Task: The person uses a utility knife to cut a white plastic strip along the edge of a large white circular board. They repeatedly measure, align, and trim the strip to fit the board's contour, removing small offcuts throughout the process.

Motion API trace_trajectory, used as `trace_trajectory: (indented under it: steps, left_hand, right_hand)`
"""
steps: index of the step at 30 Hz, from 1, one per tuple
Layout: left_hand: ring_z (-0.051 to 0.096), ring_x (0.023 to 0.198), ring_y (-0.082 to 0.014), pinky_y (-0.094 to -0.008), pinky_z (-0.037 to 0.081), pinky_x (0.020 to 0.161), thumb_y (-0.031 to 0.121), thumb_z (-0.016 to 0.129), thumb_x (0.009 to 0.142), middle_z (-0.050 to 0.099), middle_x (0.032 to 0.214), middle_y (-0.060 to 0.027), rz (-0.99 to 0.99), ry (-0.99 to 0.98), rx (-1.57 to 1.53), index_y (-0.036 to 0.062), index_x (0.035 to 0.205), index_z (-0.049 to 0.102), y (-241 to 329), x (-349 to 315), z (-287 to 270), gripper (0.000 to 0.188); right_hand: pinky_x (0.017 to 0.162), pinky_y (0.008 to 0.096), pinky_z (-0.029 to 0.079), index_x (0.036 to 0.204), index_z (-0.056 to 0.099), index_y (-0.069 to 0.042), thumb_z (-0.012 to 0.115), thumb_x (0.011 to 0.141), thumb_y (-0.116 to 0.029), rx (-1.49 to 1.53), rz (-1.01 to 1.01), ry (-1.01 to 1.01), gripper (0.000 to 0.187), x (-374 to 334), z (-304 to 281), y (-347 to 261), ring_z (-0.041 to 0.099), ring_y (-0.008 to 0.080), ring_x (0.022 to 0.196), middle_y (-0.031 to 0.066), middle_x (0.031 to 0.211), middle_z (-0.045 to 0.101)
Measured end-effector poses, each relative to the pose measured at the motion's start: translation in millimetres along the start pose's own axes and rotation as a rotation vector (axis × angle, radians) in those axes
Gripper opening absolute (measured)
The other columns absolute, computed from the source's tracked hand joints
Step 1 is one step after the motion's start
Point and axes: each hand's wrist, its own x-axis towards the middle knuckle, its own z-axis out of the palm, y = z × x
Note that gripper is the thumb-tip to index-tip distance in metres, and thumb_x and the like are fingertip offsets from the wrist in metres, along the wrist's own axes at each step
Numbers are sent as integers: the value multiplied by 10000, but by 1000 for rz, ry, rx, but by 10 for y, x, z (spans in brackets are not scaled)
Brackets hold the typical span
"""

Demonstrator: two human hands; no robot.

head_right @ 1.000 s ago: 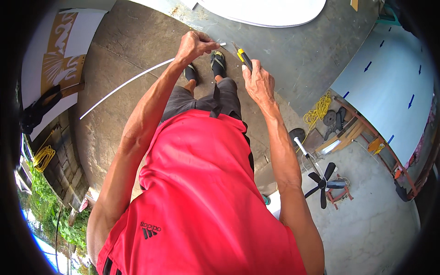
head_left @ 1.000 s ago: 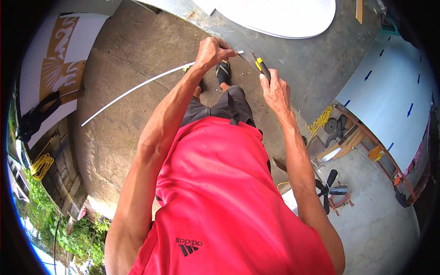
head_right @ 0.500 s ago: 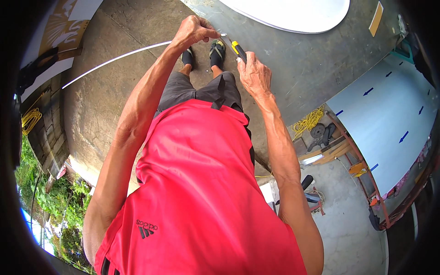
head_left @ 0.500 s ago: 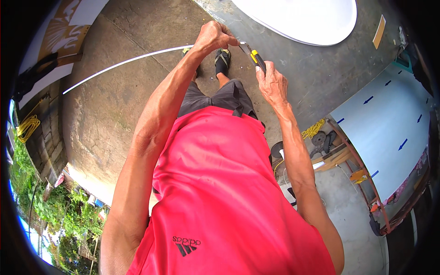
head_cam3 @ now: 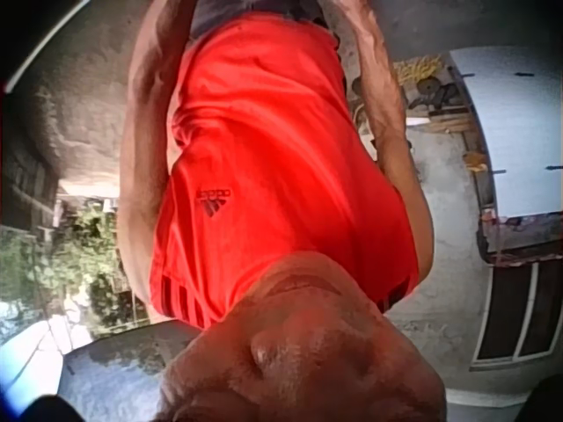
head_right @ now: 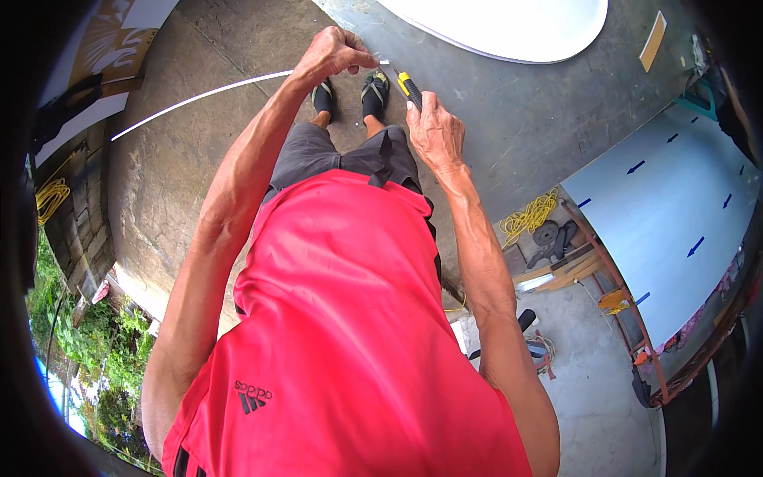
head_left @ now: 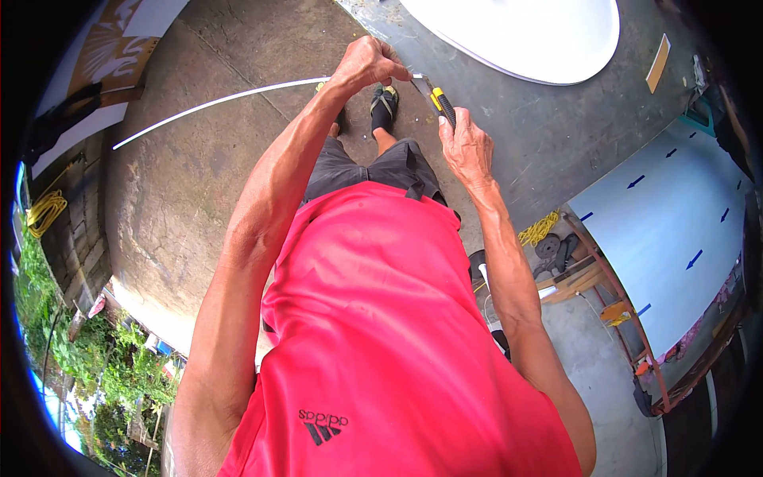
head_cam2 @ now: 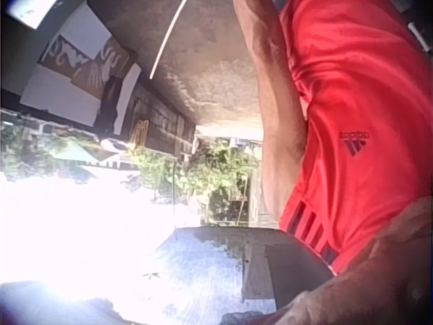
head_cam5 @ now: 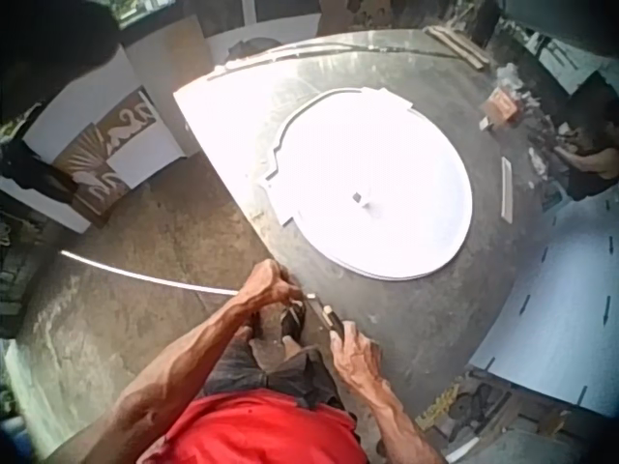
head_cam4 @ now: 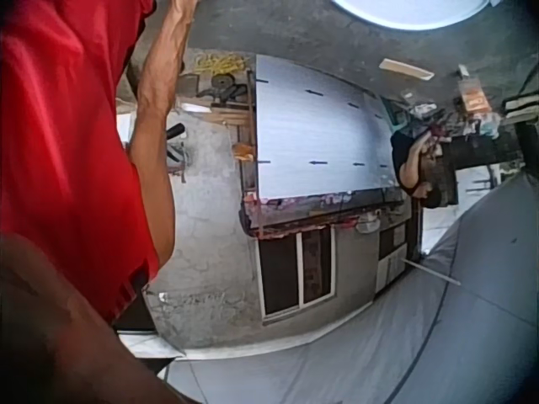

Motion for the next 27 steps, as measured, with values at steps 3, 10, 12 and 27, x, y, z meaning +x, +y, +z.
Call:
trace_trajectory:
  steps: [3, 10, 12, 27]
  left_hand:
    - [665, 617, -142, -309, 501, 596, 323, 856, 669, 704, 663, -56, 8, -8, 1, 63, 797, 800, 3, 3, -4, 294]
    - [708, 640, -174, -318, 556, 646, 289, 854, 629, 731, 680, -94, -20, 1, -12, 46, 798, 807, 18, -5, -14, 300]
    - [709, 641, -175, -319, 557, 648, 292, 854, 629, 732, 683, -95, -16, -4, -18, 43, 798, 804, 31, -9, -24, 305]
    - [670, 610, -139, -303, 504, 593, 330, 856, 665, 700, 653, -51, 18, -28, -20, 70, 792, 803, -1, 2, -44, 294]
  right_hand:
    - [633, 543, 523, 1059, 527, -45, 601, 989, -267, -14, -5, -1, 245, 1, 9, 5, 678, 441, 729, 211, 852, 685]
    - [608, 522, 533, 1056, 517, -39, 605, 987, -250, -29, -34, 42, 238, -13, 66, 9, 679, 428, 703, 200, 844, 678]
    - [604, 517, 534, 1052, 517, -40, 608, 986, -245, -29, -45, 54, 234, -3, 54, 0, 678, 424, 698, 198, 837, 678]
    - [594, 513, 531, 1030, 528, -40, 620, 981, -243, -23, -54, 54, 228, 4, 50, -21, 677, 421, 690, 192, 821, 676]
